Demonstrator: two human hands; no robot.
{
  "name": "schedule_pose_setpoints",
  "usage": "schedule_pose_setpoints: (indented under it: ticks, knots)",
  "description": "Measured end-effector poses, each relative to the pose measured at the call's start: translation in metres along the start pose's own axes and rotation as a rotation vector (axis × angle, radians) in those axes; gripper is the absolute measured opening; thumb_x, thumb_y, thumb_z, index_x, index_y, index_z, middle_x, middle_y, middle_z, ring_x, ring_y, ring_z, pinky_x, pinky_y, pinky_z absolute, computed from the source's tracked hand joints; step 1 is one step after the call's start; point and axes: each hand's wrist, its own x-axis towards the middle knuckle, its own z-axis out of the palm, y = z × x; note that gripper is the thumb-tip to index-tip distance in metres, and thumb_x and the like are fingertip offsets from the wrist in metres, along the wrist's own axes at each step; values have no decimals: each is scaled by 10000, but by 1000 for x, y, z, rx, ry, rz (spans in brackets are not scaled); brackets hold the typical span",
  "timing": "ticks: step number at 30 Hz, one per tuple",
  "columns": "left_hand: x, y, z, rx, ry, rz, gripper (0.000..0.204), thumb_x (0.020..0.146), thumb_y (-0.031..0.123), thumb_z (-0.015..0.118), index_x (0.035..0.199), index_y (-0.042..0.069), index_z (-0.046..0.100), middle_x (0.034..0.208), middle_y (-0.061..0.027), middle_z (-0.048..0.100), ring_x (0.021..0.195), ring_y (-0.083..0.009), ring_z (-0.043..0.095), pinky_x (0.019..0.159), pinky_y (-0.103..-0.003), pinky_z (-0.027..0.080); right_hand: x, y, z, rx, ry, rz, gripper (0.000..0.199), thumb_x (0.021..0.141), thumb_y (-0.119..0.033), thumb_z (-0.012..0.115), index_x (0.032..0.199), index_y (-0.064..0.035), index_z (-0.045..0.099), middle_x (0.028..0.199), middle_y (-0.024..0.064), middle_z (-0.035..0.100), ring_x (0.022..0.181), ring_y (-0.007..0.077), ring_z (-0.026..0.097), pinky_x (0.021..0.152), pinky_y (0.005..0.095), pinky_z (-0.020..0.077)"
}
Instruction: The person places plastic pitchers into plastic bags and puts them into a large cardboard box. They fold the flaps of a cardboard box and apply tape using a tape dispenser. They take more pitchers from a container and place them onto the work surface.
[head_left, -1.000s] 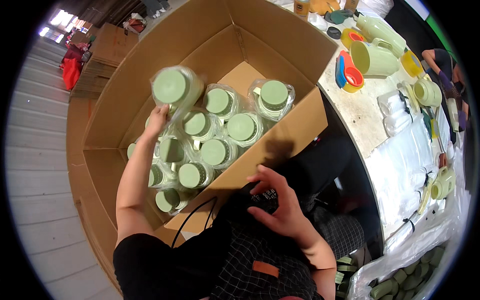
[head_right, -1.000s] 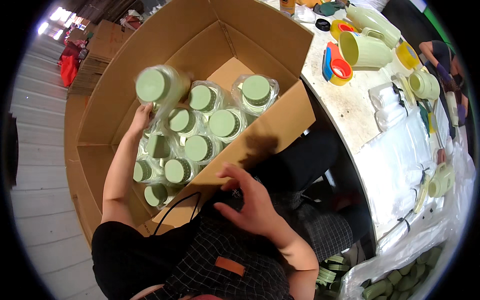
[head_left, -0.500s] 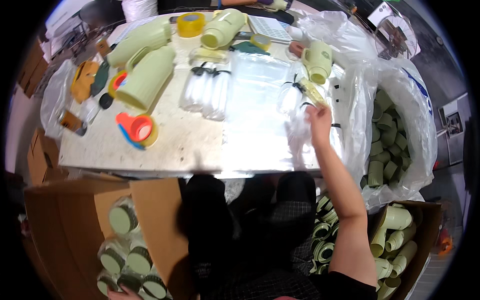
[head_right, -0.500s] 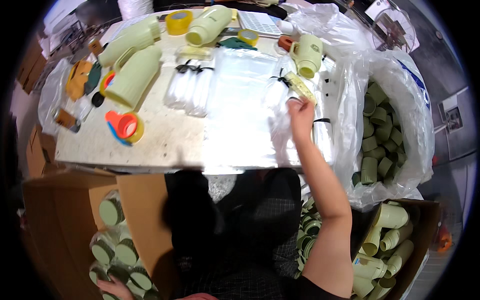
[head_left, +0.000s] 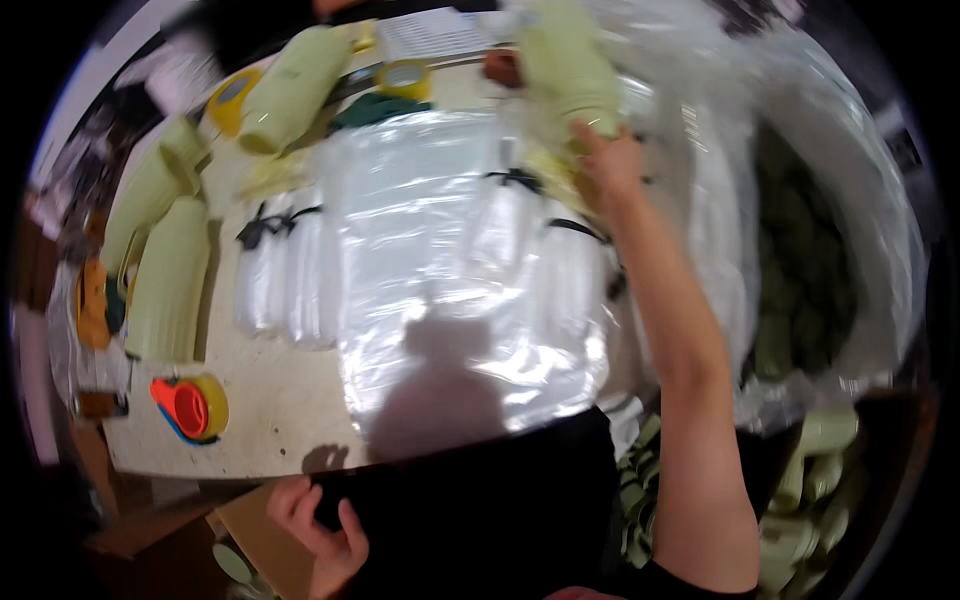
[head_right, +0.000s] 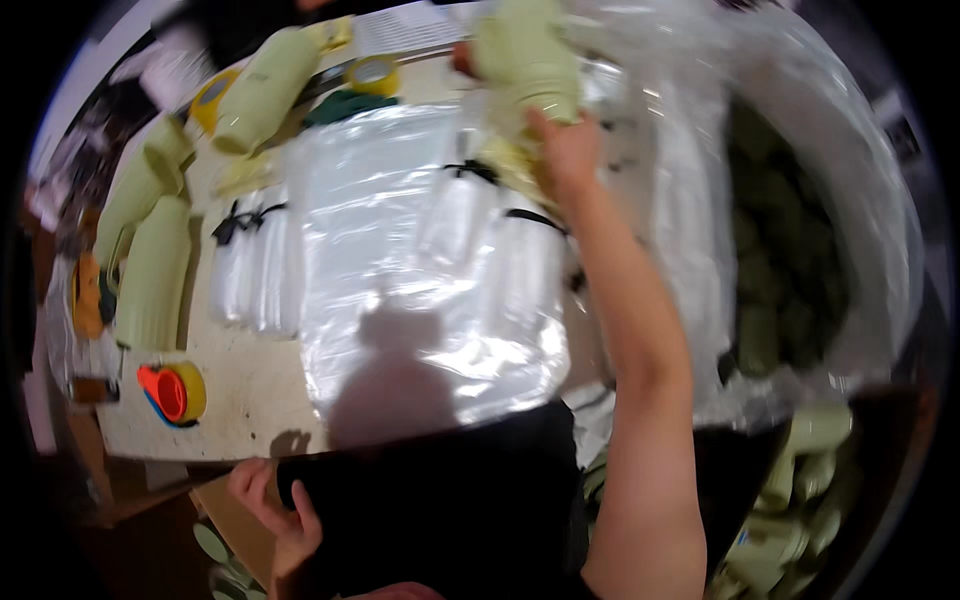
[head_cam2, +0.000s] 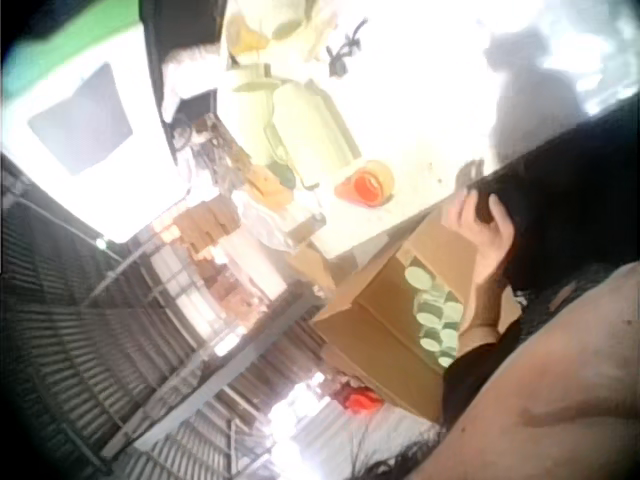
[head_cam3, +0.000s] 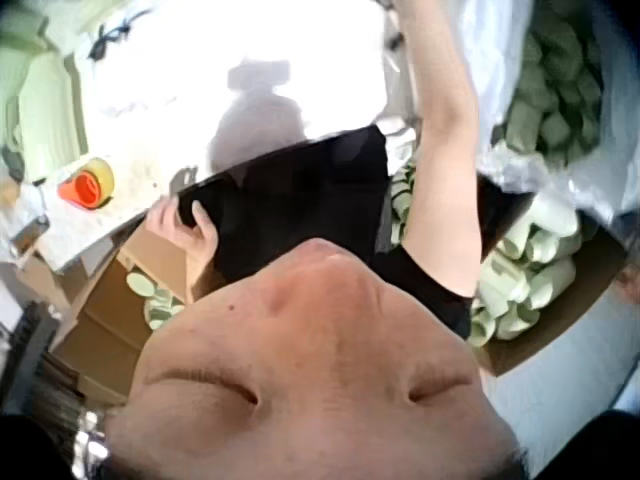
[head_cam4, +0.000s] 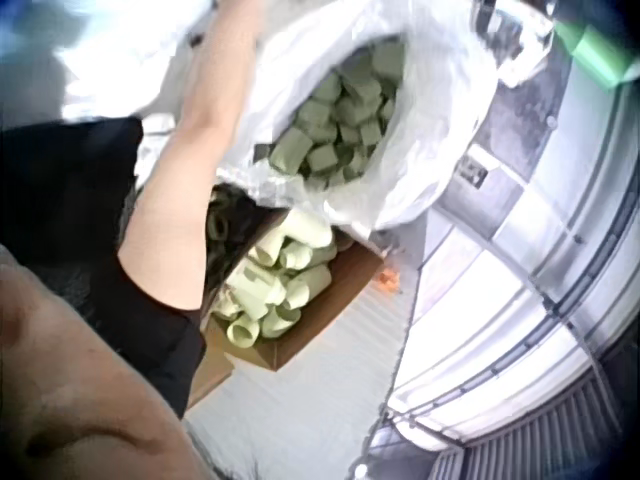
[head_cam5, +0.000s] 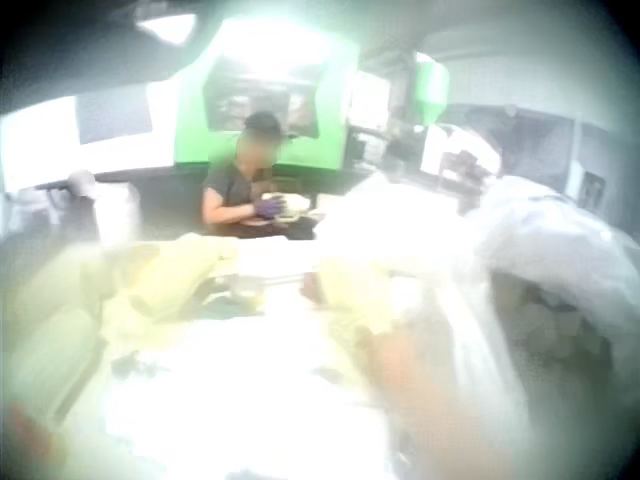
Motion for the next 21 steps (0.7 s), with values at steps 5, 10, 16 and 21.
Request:
schedule_pose_setpoints:
  ticks: [5,10,16,21]
  knots:
    - [64,74,36,-541,248,-232,584,996,325,496,1430,-50,389,1450,-206,431,1333,-301,417,1120,-430,301,-184,-45,-146,-44,-734,-140,798,758,-215,837,1414,30,453,1131,125,666,998,131,627,860,279,510]
    - [-31,85,15,-975,-402,-681,438,989,318,606,1162,-84,611,1063,-111,691,987,-193,634,914,-341,487,-278,-48,-263,-387,-696,19,810,754,-351,851,1413,-35,502,1297,170,605,1113,244,610,932,361,506]
    - [-68,108,0,-1396,-365,-879,356,1025,208,534,1274,-45,557,1199,-172,669,1093,-277,651,983,-419,506,-186,42,-458,-1600,573,16,620,640,-177,817,1173,-42,530,1193,184,523,1108,376,496,1005,483,404]
    - [-59,133,2,-1455,-176,-911,360,1052,240,470,1257,-46,545,1242,-183,646,1125,-294,647,989,-439,520,-204,23,-418,-1607,419,-356,673,561,-164,838,1155,-70,536,1180,158,494,1112,362,473,972,470,414]
